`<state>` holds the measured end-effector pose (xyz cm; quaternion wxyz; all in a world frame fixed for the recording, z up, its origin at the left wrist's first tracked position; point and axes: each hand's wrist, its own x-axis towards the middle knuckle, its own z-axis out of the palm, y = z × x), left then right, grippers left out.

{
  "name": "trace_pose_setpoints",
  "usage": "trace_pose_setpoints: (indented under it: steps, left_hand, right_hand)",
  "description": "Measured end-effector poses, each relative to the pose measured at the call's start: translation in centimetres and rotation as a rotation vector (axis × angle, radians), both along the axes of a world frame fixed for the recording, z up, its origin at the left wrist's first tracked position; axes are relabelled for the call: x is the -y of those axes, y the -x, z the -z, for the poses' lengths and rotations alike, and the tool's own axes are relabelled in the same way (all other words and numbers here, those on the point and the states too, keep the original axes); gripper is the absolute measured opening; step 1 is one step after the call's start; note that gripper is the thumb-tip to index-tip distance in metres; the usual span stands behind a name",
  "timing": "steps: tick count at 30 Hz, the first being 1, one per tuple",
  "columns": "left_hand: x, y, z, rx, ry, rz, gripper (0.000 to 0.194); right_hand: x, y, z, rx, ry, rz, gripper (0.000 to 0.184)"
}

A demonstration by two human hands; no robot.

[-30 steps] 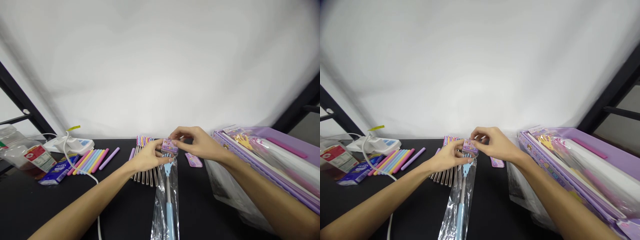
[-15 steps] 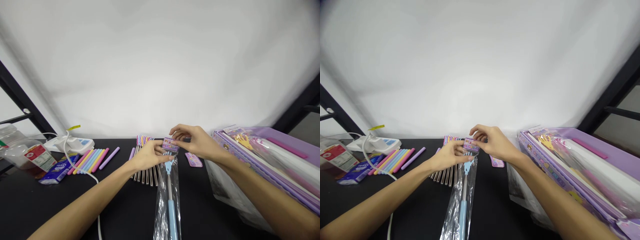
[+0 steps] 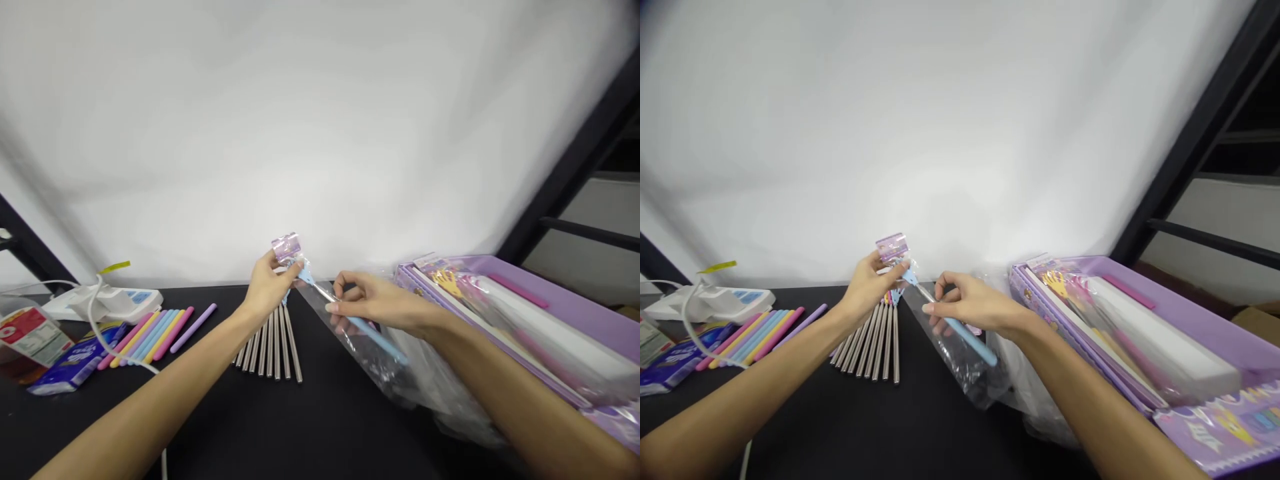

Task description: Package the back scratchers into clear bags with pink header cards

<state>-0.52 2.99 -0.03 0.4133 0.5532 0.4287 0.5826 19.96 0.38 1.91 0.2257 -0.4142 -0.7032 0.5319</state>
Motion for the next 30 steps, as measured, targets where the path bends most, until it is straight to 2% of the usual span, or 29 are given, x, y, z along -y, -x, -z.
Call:
trace_pose_setpoints:
  steps: [3, 6, 8, 10, 12, 14, 16, 20, 23, 27, 30]
  left_hand:
    - [-0.9, -2.1, -0.6, 0.091, 0.007, -0.019, 0.04]
    - [-0.8, -4.7, -0.9, 0.166, 0.099, 0.119, 0.045]
    - [-0.3, -6.5, -0.9, 0.14, 0.181, 0.216, 0.046]
    - [0.2, -8.1, -0.7, 0.036, 0.234, 0.312, 0.04]
    - [0.7, -9.5, -0.3, -0.105, 0.231, 0.419, 0.032]
    - [1.0, -10.7, 0.2, -0.278, 0.167, 0.495, 0.025]
    - [1.0, -11.5, 0.8, -0.503, 0.013, 0.492, 0.019]
    - [1.0, -11.9, 1.6, -0.904, -0.289, 0.351, 0.019]
    - [1.3, -11.3, 1.9, -1.072, -0.431, 0.329, 0.026]
    - [2.4, -10.1, 1.9, -1.11, -0.602, 0.539, 0.038]
    - [3.2, -9.4, 1.8, -1.087, -0.673, 0.679, 0.061]
  right_hand:
    - [0.6, -1.9, -0.7, 0.05, -0.193, 0.153, 0.027]
    - [0.9, -4.9, -1.8, 0.119, -0.308, 0.307, 0.02]
    - [1.0, -7.5, -2.5, 0.164, -0.366, 0.44, 0.019]
    - [1.1, -10.5, -2.7, 0.239, -0.438, 0.606, 0.019]
    - [1.2, -13.4, -2.1, 0.345, -0.501, 0.783, 0.018]
    - [1.2, -15.8, -1.0, 0.431, -0.539, 0.909, 0.017]
    - [1.3, -17.6, 0.5, 0.551, -0.58, 0.977, 0.014]
    - [2.2, -19.3, 2.3, 0.811, -0.583, 0.878, 0.012]
    - [3.0, -19.2, 1.9, 0.962, -0.567, 0.795, 0.012]
    - [3.5, -16.7, 0.1, 0.93, -0.715, 0.766, 0.02]
    - [3.5, -13.6, -0.9, 0.79, -0.644, 0.685, 0.021]
